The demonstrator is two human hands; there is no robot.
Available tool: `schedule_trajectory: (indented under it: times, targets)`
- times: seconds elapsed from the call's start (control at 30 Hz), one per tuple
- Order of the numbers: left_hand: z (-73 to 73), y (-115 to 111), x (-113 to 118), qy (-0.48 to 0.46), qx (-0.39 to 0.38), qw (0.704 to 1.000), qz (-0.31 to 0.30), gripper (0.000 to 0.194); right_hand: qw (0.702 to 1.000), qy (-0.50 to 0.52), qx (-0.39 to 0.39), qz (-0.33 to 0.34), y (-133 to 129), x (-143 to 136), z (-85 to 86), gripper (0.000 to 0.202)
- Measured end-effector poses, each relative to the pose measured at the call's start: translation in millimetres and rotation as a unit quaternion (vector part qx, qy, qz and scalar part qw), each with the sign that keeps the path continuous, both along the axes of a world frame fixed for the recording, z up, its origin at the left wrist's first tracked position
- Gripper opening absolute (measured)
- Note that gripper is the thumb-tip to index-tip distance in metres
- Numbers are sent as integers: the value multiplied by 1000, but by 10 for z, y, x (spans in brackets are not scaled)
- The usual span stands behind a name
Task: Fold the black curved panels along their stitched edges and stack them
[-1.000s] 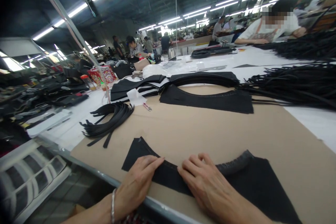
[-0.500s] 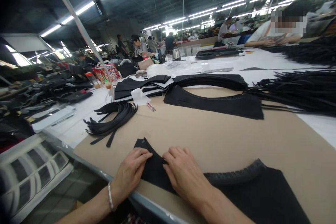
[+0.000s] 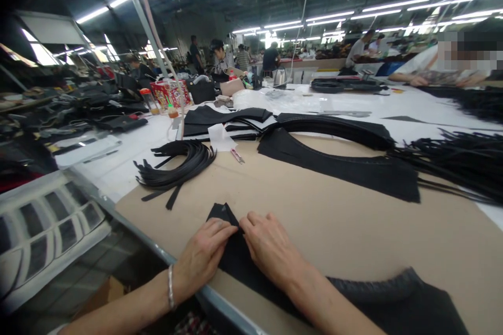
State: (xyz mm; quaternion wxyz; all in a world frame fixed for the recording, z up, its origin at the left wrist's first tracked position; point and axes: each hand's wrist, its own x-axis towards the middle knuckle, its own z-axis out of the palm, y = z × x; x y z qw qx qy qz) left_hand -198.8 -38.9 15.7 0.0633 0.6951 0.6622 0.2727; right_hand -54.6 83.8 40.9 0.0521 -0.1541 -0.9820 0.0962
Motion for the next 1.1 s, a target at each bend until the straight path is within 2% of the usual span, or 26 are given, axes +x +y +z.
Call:
schedule_trajectory:
  times: [0.37, 0.6, 0.77, 0.97, 1.1]
  targets:
    - [-96, -20, -30, 9, 6, 1000, 6, 42, 989, -46, 113, 83, 68, -112, -62, 18]
    - [-73, -23, -25, 19, 3, 1000, 5, 33, 974, -55, 173, 137, 38, -146, -18, 15]
    - [-77, -28, -30, 38, 4, 999, 2, 30, 961, -44, 208, 175, 37, -150, -49, 16]
    - [-79, -37, -22, 61, -6, 998, 8, 33, 961, -55, 215, 164, 44, -174, -60, 18]
    - [-74, -35, -27, 76, -1, 997, 7, 34, 986, -63, 126, 87, 97, -156, -48, 17]
